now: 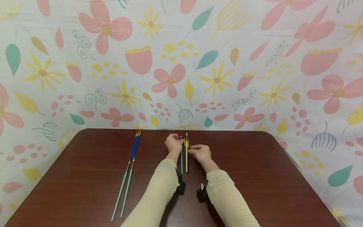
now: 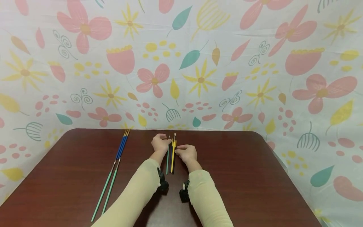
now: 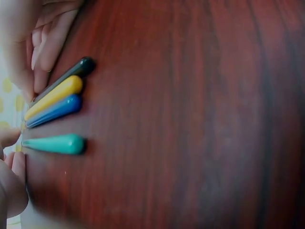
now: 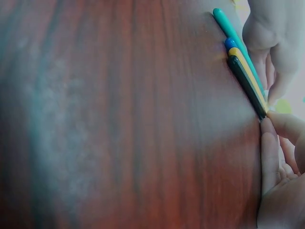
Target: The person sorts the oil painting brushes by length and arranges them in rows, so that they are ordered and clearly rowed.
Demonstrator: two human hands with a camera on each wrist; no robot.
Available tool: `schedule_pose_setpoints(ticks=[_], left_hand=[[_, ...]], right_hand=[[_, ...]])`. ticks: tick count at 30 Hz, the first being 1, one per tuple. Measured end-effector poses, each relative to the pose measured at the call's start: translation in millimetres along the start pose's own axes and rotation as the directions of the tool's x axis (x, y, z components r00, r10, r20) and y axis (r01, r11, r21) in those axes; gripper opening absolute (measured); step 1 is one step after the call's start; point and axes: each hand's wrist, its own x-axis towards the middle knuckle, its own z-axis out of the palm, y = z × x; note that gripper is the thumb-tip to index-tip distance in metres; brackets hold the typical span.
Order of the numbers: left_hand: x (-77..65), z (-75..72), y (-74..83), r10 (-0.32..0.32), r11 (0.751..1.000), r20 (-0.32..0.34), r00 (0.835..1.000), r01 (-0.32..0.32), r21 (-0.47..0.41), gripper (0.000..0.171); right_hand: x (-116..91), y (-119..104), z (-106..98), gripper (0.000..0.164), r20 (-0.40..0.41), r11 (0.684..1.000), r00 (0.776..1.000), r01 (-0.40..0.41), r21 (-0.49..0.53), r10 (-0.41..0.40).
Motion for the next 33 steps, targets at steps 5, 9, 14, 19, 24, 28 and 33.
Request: schedule_pose_setpoints(ticks=[5,9,14,19,24,28,33], left_hand=[[-1.1,3.3,-0.6,-0.017,1.0,-0.003,1.0,0.017,0.016,0.028],[-0.2,2.4,-1.2,-0.031,0.999,-0.025,0.999,0.032,0.04,0.023],[0.7,0.6,-2.0,-0.054,0.998,-0.054,0.997,0.056,0.026,0.02],[-0.9,-2.3,-0.5,-0.064,0.997,-0.054,0.996,0.062,-0.034,0.021],[-2.0,-5.2,0.0,-0.083,0.992,-0.072,0.994,0.076,-0.099,0.022],[-1.3,-6.9,0.0,-0.09,0.987,-0.082,0.993,0.078,-0.139,0.023],[-1.3,-7.9,0.4,-0.112,0.979,-0.088,0.99,0.094,-0.183,0.022]], right_hand=[[0,2,0,0.023,-0.001,1.0,1.0,-0.002,0.005,0.002],[-1,3,0,0.023,0.004,1.0,1.0,-0.002,0.013,0.002],[-2,5,0,0.022,0.008,1.0,1.0,-0.005,0.005,0.005],[-2,5,0,0.022,0.009,1.0,1.0,-0.006,0.007,0.006],[-2,2,-1,0.022,0.012,1.0,1.0,0.003,0.004,-0.003],[-2,0,-1,0.022,0.015,1.0,1.0,0.007,0.006,-0.007],[-2,-1,-3,0.023,0.013,1.0,1.0,0.004,0.004,-0.004]])
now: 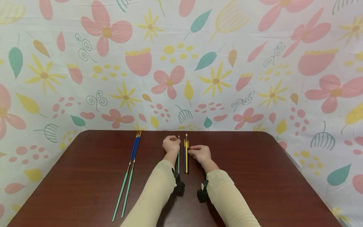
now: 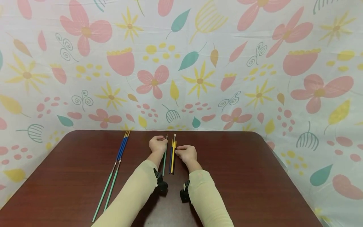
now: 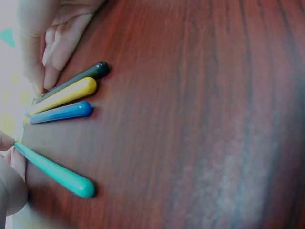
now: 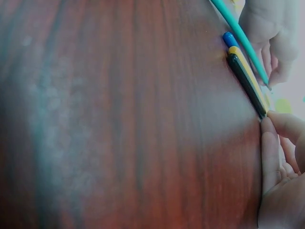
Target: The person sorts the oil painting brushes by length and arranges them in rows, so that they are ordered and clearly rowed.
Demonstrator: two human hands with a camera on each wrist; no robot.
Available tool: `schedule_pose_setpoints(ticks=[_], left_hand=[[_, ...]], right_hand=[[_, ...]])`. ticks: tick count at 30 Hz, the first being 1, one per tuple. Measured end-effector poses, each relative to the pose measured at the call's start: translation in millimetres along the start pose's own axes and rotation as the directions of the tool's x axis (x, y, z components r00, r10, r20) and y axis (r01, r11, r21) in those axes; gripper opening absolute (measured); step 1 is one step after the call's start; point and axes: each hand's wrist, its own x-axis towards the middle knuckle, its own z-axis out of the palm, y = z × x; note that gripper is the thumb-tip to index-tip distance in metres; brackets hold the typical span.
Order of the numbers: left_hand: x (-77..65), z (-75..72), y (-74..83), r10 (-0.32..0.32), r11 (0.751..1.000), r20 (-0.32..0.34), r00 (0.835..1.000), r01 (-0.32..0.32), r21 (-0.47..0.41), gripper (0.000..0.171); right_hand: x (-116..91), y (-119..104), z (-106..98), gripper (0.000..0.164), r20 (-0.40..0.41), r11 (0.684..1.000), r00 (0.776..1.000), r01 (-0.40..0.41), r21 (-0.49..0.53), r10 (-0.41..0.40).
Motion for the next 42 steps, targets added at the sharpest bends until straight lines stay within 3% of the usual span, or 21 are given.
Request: schedule_pose_setpoints(ticks=[11,22,30,42], left_hand=[[-4.3,-8.9,4.1,-0.068,0.995,0.019,0.998,0.069,-0.069,0.021],[-8.0,-19.5,0.0,-0.148,0.971,0.084,0.985,0.161,-0.178,0.024],[-6.3,-24.0,4.9,-0.178,0.963,0.107,0.978,0.196,-0.187,0.033],[-7.6,-36.7,8.7,-0.174,0.969,0.13,0.976,0.193,-0.156,0.026]], right_hand=[[0,1,1,0.023,0.01,1.0,1.0,-0.004,0.011,0.004],[-4,7,2,0.022,0.01,1.0,1.0,-0.002,0.026,0.002],[0,4,1,0.022,0.003,1.0,1.0,0.017,0.022,-0.017],[1,3,2,0.022,0.005,1.0,1.0,0.003,0.011,-0.003]])
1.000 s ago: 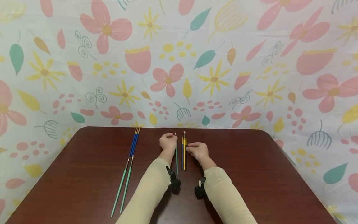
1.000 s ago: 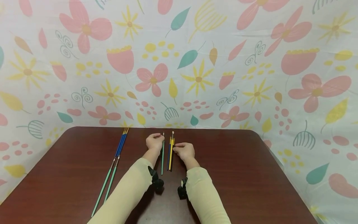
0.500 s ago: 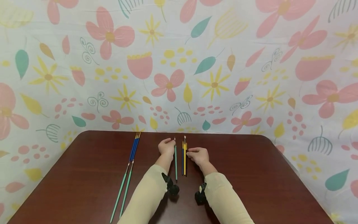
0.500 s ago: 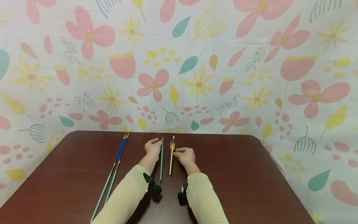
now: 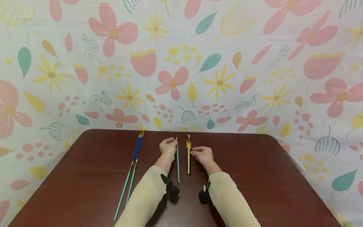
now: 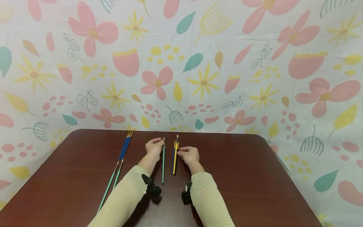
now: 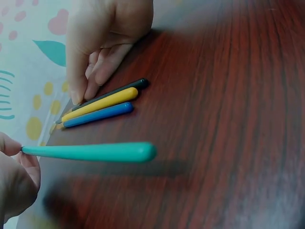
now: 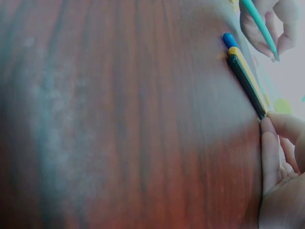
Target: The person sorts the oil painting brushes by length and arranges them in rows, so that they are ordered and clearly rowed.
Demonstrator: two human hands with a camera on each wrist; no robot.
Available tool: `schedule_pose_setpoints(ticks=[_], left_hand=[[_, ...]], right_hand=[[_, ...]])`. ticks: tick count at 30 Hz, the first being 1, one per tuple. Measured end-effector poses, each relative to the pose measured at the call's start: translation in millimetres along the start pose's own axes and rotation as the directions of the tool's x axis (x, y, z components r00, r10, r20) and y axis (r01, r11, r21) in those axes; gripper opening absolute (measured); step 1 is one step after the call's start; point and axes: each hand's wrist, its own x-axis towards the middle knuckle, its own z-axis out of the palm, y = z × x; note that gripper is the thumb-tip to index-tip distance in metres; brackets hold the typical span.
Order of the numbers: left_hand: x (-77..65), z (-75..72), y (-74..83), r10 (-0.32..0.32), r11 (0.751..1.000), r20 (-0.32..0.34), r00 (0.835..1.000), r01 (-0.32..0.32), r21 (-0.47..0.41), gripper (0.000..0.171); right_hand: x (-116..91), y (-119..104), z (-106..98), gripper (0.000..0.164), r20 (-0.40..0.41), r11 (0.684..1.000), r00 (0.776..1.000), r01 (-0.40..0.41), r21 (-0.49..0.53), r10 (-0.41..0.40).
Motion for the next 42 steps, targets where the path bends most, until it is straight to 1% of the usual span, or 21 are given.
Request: schedule_pose_setpoints(ticks=[7,11,14,19,22,26,30,34,38,42], left_hand=[[0.6,-7.4,0.3,0.021,1.0,0.043,0.999,-0.022,0.019,0.026],[1.4,-11.0,-1.2,0.021,1.0,0.095,0.995,-0.021,-0.009,0.023],[1.4,-14.2,-0.4,0.015,1.0,0.143,0.99,-0.013,-0.017,0.024],[1.3,-21.4,2.1,-0.002,1.0,0.21,0.978,0.0,0.011,0.028],[2.1,-26.2,4.1,-0.016,1.0,0.262,0.965,0.01,0.022,0.033],[2.3,-33.4,8.5,-0.02,0.999,0.344,0.939,0.001,0.054,0.039],[0.9,-40.5,15.4,-0.027,0.995,0.405,0.914,-0.014,0.098,0.041],[1.8,-46.6,20.4,-0.038,0.991,0.437,0.899,-0.022,0.131,0.039],[2.8,-53.0,24.1,-0.047,0.988,0.455,0.889,-0.025,0.151,0.036],[3.4,-61.9,27.7,-0.04,0.984,0.474,0.879,-0.048,0.172,0.035]], right_hand=[[1,-2,0,0.024,0.005,1.0,1.0,-0.003,-0.001,0.003],[0,-2,-1,0.024,0.009,1.0,1.0,-0.005,-0.002,0.005],[0,-2,-1,0.024,0.009,1.0,1.0,-0.005,-0.006,0.005],[1,-2,-1,0.024,0.002,1.0,1.0,-0.022,0.001,0.022],[1,-1,-1,0.024,0.003,1.0,1.0,-0.019,-0.001,0.019],[2,0,-1,0.025,0.002,1.0,1.0,-0.006,-0.01,0.006],[2,0,0,0.024,0.0,1.0,1.0,-0.007,-0.008,0.007],[3,1,0,0.024,0.002,1.0,1.0,-0.007,-0.001,0.007],[3,1,0,0.024,0.006,1.0,1.0,0.001,-0.002,-0.001],[3,0,0,0.024,0.007,1.0,1.0,0.001,-0.003,-0.001]])
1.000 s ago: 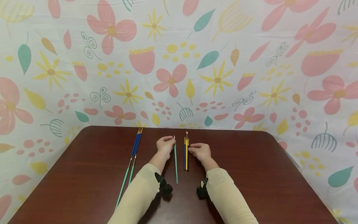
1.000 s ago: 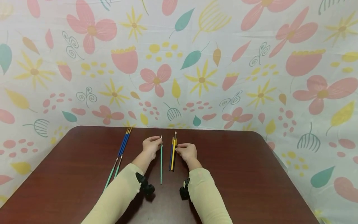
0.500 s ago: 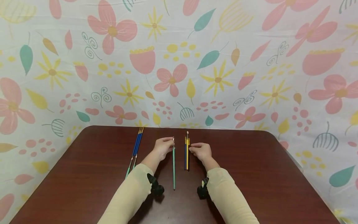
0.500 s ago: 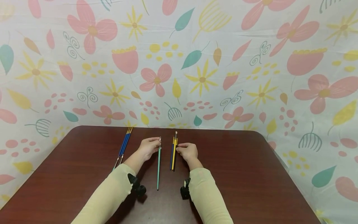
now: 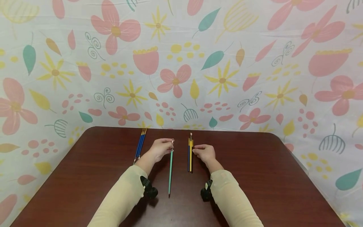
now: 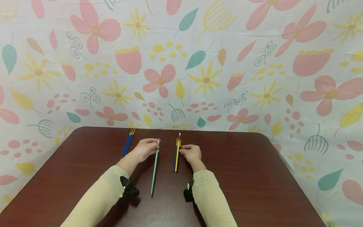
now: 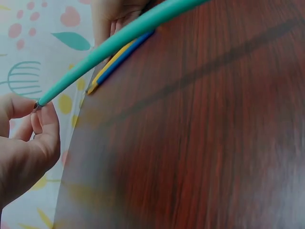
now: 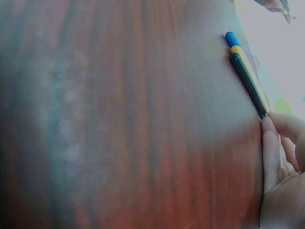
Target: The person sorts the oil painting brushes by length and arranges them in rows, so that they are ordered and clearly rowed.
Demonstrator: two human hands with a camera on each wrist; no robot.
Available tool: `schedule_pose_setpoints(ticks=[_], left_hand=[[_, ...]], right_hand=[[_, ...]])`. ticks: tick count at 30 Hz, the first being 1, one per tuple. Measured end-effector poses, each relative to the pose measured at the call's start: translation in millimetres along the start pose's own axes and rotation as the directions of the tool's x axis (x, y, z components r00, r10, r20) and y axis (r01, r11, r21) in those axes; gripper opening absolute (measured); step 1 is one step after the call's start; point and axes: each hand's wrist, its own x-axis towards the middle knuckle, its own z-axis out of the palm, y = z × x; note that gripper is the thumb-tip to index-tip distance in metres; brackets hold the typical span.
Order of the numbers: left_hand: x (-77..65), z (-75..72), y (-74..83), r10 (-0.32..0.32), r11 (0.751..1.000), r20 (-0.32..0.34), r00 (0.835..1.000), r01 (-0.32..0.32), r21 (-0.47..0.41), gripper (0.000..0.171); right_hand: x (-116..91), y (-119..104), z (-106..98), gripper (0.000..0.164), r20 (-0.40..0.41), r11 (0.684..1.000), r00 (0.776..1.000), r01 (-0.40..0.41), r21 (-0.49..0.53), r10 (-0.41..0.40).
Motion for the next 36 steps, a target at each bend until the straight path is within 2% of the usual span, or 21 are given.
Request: schedule_pose_setpoints(ticks=[18,28,36], left_hand=[[-21.0,-56.6,7.3,0.011,0.993,0.056,0.998,-0.018,0.118,0.04],[-32.8,-87.2,9.7,0.011,0.982,0.019,1.0,-0.014,0.186,0.037],[-44.4,-104.8,12.6,0.006,0.976,-0.001,1.0,-0.005,0.22,0.04]], right_hand=[[1,1,0,0.025,0.01,1.0,1.0,-0.01,0.007,0.01],[2,1,1,0.025,-0.001,1.0,1.0,-0.019,-0.001,0.019],[-3,-2,-2,0.023,0.004,1.0,1.0,0.008,0.013,-0.008]])
